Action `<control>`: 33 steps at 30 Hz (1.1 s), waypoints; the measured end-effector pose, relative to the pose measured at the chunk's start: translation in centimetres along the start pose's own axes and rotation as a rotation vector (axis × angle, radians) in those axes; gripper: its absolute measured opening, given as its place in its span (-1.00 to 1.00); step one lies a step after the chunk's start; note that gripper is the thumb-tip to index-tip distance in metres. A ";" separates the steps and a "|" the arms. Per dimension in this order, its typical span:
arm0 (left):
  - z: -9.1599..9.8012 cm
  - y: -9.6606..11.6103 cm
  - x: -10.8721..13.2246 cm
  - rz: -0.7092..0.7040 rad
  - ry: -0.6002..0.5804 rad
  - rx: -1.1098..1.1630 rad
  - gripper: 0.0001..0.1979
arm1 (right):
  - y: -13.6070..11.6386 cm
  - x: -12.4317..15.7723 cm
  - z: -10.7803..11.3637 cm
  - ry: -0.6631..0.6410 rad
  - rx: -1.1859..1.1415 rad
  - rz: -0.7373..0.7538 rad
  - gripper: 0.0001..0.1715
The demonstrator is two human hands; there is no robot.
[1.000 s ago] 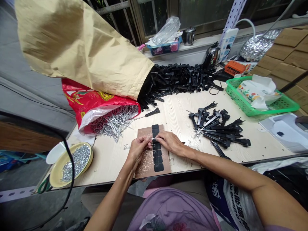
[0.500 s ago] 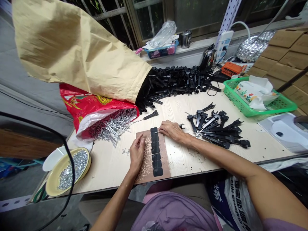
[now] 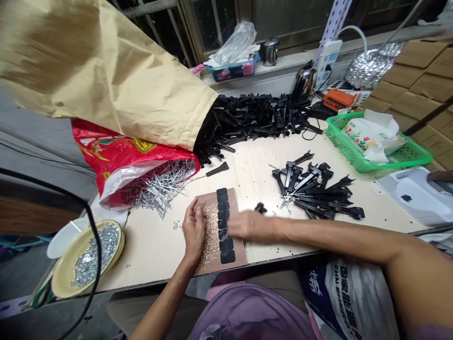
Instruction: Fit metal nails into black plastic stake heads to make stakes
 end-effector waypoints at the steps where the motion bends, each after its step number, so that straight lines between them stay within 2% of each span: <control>1: 0.0 0.1 0.0 -0.003 -0.005 -0.002 -0.50 | -0.8 -0.1 -0.2 -0.017 -0.044 0.080 -0.74; 3: -0.1 0.2 0.1 -0.009 -0.013 0.002 -0.50 | -0.3 -0.1 0.2 0.023 -0.075 0.062 -0.71; 6: -0.1 0.3 0.2 -0.005 -0.005 0.013 -0.49 | 3.4 0.1 1.6 0.123 -0.024 -0.169 -0.61; 8: -0.1 0.2 0.1 0.004 0.001 0.015 -0.48 | 4.3 0.3 1.7 0.118 -0.070 -0.228 -0.61; 11: -0.1 0.2 0.0 0.004 0.001 0.003 -0.49 | 1.2 0.1 0.3 -0.065 -0.147 -0.006 -0.59; 13: -0.2 0.3 0.0 0.001 -0.006 -0.004 -0.50 | -0.7 0.3 -0.3 -0.103 -0.146 0.053 -0.59; 15: -0.3 0.3 0.0 -0.006 -0.010 -0.009 -0.51 | -1.4 0.4 -0.4 -0.073 -0.136 0.036 -0.61; 18: -0.3 0.4 0.1 -0.020 -0.002 -0.021 -0.51 | -0.5 0.6 -0.6 -0.029 -0.141 0.007 -0.65; 21: -0.2 0.3 0.1 -0.022 0.008 -0.015 -0.51 | 1.7 0.9 -0.5 0.073 -0.103 -0.187 -0.66; 23: -0.1 0.3 0.0 -0.022 0.005 -0.015 -0.50 | 2.2 0.7 -0.5 0.104 -0.074 -0.279 -0.64; 26: -0.1 0.4 0.1 -0.024 -0.007 -0.026 -0.50 | 0.1 -0.3 -0.7 0.010 -0.088 -0.115 -0.60; 28: 0.0 0.4 0.2 -0.019 -0.001 -0.030 -0.49 | -1.1 -0.1 0.3 -0.050 -0.079 -0.046 -0.59; 29: 0.0 0.4 0.2 -0.015 0.004 -0.030 -0.49 | -1.1 0.5 1.3 -0.068 -0.056 -0.073 -0.59; 33: 0.2 0.2 0.3 -0.018 0.000 -0.005 -0.52 | 1.2 6.2 7.8 -0.164 0.123 -0.356 -0.61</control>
Point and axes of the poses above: each hand's wrist, its own x-axis away from the middle knuckle, its own z-axis out of the back of the hand, y = z × x, the point moved 6 cm from there along -x, towards the middle knuckle, and after that the axes turned 15 degrees about z, right-handed, at the moved point
